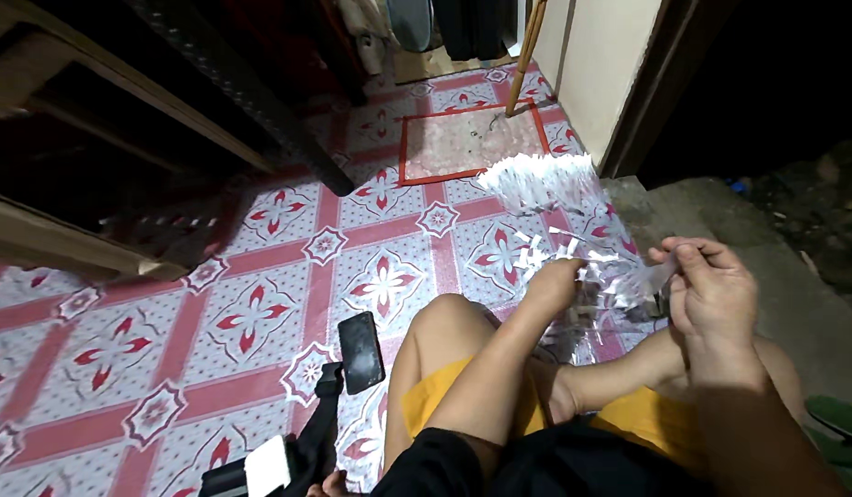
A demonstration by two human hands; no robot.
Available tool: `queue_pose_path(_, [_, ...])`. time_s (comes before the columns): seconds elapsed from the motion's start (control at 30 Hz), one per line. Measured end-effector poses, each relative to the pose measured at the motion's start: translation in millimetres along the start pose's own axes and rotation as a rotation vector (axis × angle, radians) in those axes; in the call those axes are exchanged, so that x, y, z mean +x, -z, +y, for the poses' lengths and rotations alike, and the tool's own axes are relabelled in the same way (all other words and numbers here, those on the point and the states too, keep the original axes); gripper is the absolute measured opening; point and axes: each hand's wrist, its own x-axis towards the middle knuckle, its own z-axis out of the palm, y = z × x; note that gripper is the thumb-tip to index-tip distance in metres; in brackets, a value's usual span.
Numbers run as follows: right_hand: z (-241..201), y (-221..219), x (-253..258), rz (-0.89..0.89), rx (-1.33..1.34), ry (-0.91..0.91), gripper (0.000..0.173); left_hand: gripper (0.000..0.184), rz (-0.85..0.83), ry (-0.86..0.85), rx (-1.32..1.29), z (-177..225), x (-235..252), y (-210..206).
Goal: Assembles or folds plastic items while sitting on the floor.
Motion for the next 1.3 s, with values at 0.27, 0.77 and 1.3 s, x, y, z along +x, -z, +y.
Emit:
queue_pose_path(0.27, [-15,20,4,0.114,0.043,0.009,0.017,0.031,-0.291,0.286,0.093,-81,20,-106])
queue_pose_path(0.77, [57,63,-9,-0.016,0.065,-0.110,0.021,0.026,-0.194,0.106,-0.237,-4,-8,39])
queue_pose_path(1.3, [288,-11,-12,-0.345,-0.976,-0.744,0.021,0.013,0.347,-0.143,-0.779,4,-52,150])
